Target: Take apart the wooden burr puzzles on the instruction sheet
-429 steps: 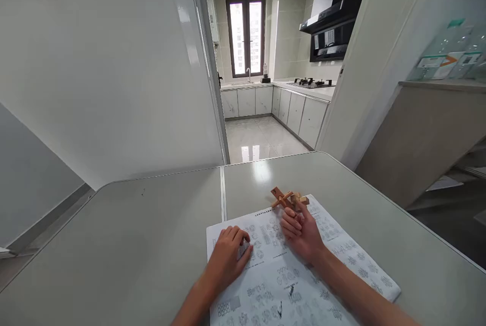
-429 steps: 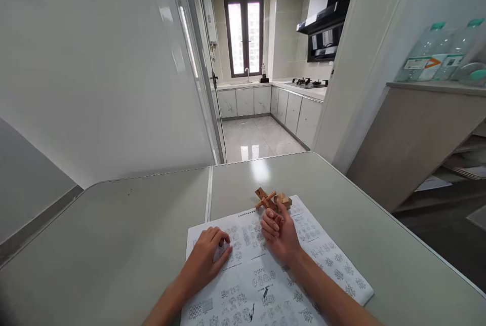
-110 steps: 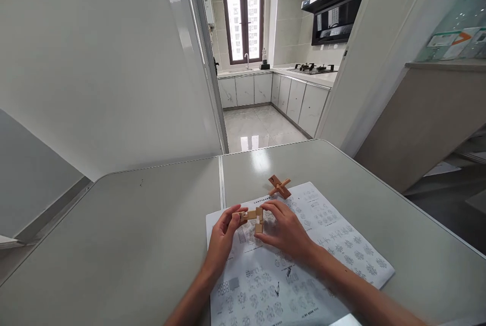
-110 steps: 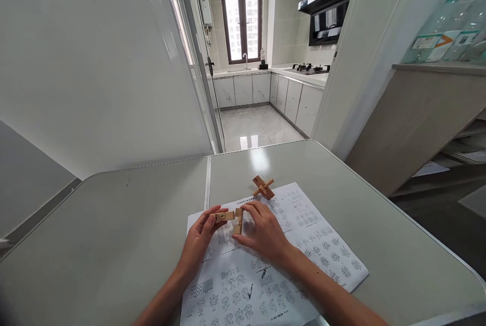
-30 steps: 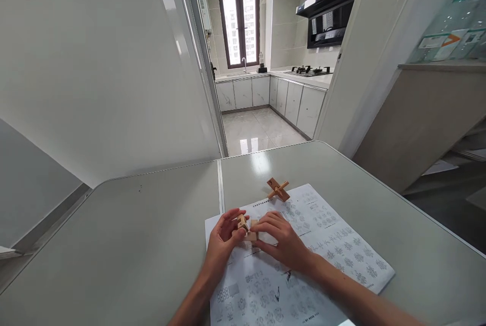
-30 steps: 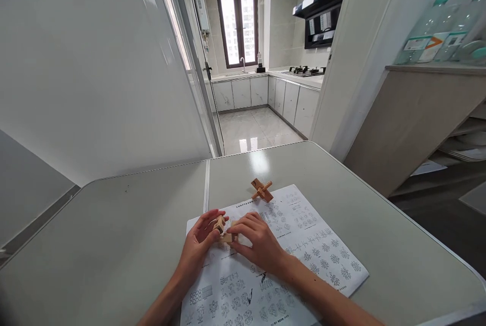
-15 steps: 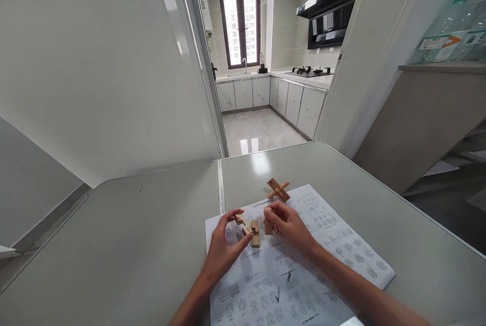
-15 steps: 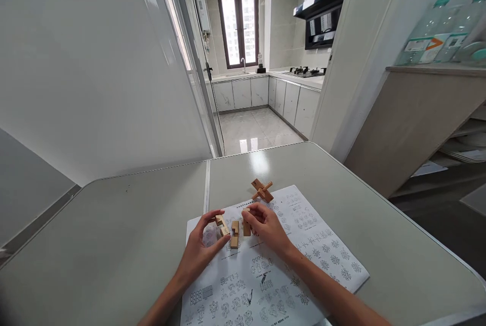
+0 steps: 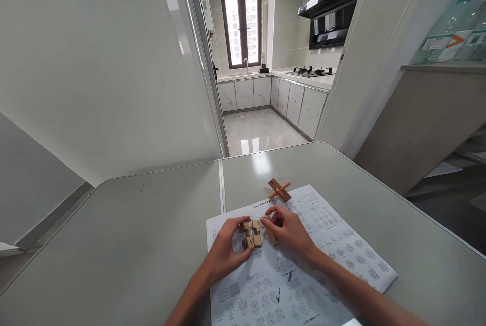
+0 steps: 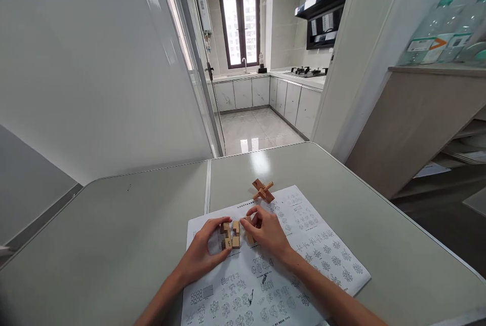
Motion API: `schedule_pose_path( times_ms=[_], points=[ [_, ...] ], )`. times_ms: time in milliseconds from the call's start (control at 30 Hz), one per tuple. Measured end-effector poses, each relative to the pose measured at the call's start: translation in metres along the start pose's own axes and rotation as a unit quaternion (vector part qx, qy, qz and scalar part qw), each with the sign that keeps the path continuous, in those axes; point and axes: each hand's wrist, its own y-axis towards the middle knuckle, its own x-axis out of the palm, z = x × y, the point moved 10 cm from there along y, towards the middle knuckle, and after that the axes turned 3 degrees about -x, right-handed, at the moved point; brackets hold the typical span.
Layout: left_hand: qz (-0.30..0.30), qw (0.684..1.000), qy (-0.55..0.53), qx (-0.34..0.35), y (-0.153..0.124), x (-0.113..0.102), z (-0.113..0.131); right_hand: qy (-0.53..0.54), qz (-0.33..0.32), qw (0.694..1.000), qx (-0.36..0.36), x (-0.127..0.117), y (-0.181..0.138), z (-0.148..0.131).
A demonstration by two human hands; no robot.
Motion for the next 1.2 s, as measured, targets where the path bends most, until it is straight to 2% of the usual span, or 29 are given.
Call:
schedule_pose_path(
  times_ms=[367, 733, 1033, 1200],
  points=[
    [-0.014, 1.0, 0.013, 0.023, -0.002, 0.013, 0.002, -0.027, -0.029, 0.999, -0.012, 0.006, -0.001, -0.006],
    [-0.012, 0.999, 0.043, 0.03, -0.002, 0.016, 0.0, -0.038, -0.032, 0.997, -0.053, 0.011, -0.005, -0.01],
    [0.005, 0.997, 0.063, 0.051, -0.003, 0.017, 0.007, -0.052, -0.058, 0.994, -0.074, 0.018, -0.009, -0.016],
    [0.01, 0.997, 0.06, 0.052, -0.003, 0.016, 0.009, -0.025, -0.073, 0.994, -0.073, 0.02, -0.009, -0.018]
  ],
)
